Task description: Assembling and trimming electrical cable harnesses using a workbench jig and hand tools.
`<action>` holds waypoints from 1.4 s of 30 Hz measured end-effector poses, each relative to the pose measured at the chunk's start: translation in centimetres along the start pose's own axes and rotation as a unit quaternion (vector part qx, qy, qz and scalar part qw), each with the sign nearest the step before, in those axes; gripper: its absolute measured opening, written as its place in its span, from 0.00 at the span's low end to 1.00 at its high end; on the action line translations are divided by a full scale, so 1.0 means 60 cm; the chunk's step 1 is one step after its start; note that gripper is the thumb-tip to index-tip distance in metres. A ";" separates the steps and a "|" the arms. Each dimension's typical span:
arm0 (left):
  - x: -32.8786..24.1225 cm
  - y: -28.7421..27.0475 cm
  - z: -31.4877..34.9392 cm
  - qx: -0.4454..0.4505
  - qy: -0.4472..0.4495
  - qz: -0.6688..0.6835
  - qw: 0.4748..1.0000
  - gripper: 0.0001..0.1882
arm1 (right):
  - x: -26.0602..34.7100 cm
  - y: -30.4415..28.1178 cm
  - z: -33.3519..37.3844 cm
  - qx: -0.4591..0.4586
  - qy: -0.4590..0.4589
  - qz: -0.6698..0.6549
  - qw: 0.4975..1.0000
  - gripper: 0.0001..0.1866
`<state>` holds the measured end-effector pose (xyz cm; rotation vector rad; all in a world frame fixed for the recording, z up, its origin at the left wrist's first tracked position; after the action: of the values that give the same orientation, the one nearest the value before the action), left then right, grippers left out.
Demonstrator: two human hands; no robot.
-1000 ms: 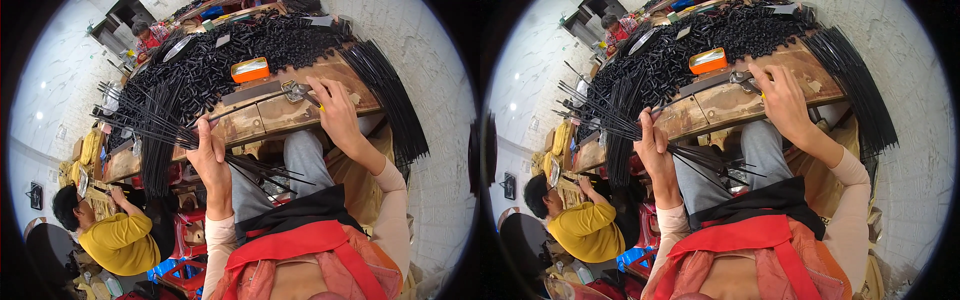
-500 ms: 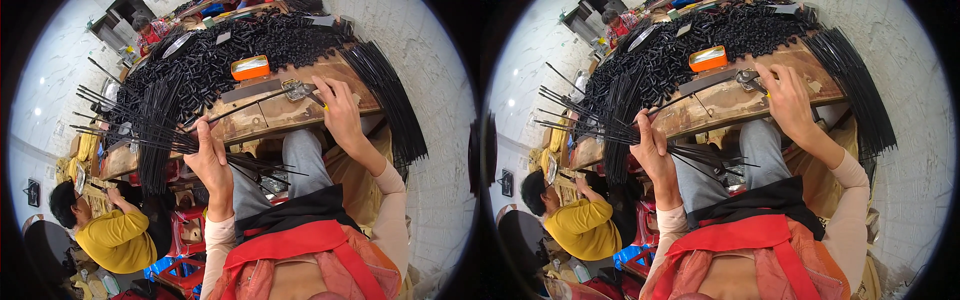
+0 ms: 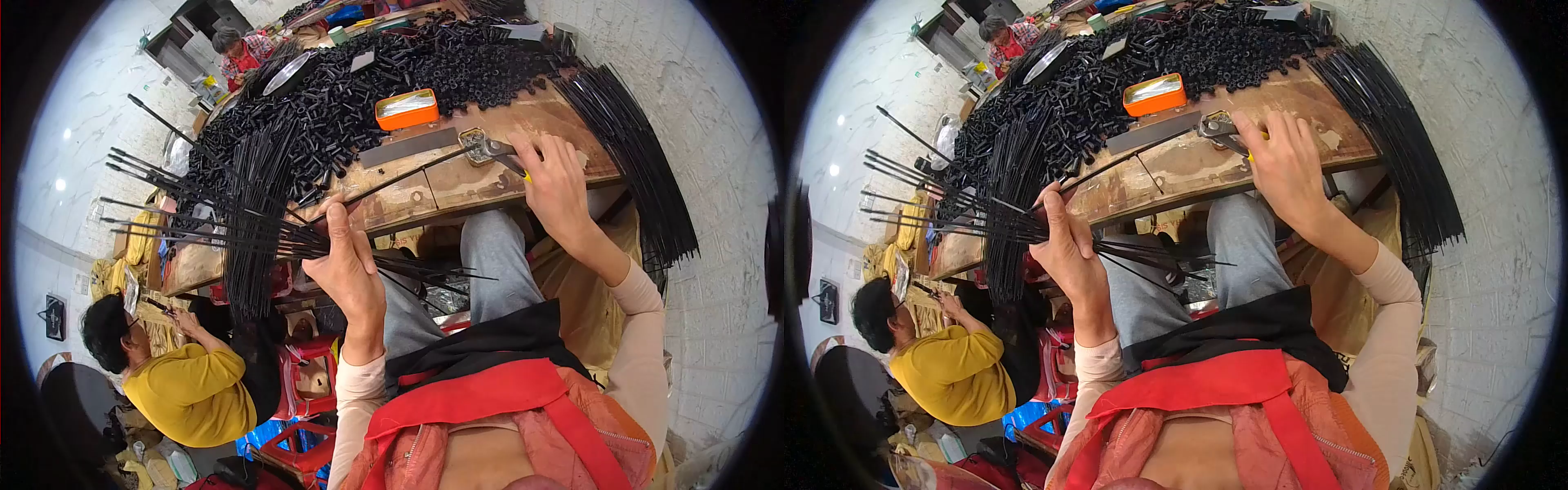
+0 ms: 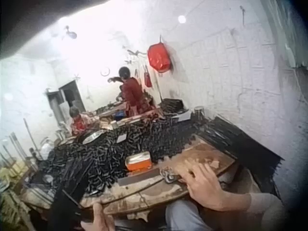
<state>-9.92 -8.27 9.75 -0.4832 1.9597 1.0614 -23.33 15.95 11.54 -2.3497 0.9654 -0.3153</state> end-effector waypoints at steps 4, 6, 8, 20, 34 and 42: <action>-0.007 0.009 0.015 0.008 0.029 -0.033 0.999 0.10 | -0.005 0.016 0.002 0.008 -0.006 -0.013 1.000 0.18; -0.003 0.016 0.026 0.002 0.035 -0.038 0.999 0.09 | -0.010 0.024 0.005 0.020 0.005 -0.030 0.999 0.15; 0.001 0.017 0.032 -0.017 0.063 -0.041 0.997 0.09 | -0.017 0.043 0.013 0.060 0.036 -0.059 0.996 0.13; 0.100 -0.005 0.064 -0.071 0.012 -0.169 0.983 0.07 | 0.162 0.100 0.105 0.527 0.304 -0.631 0.482 0.14; 0.045 -0.068 -0.020 -0.039 -0.048 0.024 0.998 0.13 | 0.059 0.107 0.083 0.374 0.350 -0.634 0.579 0.13; 0.043 -0.078 -0.010 -0.031 -0.067 0.049 0.996 0.14 | -0.086 0.120 0.035 0.231 0.156 -0.321 0.905 0.19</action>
<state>-8.62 -11.32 5.49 -0.3435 1.8516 1.1883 -30.23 16.35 5.58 -2.1241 0.1608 -1.0762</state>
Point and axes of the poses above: each hand's wrist, its own z-axis away from the middle knuckle, its own y-axis out of the palm, x = y × z, the point moved 10 cm from there along -z, towards the middle knuckle, and after that the axes turned 7 degrees about -x, right-handed, at the moved point
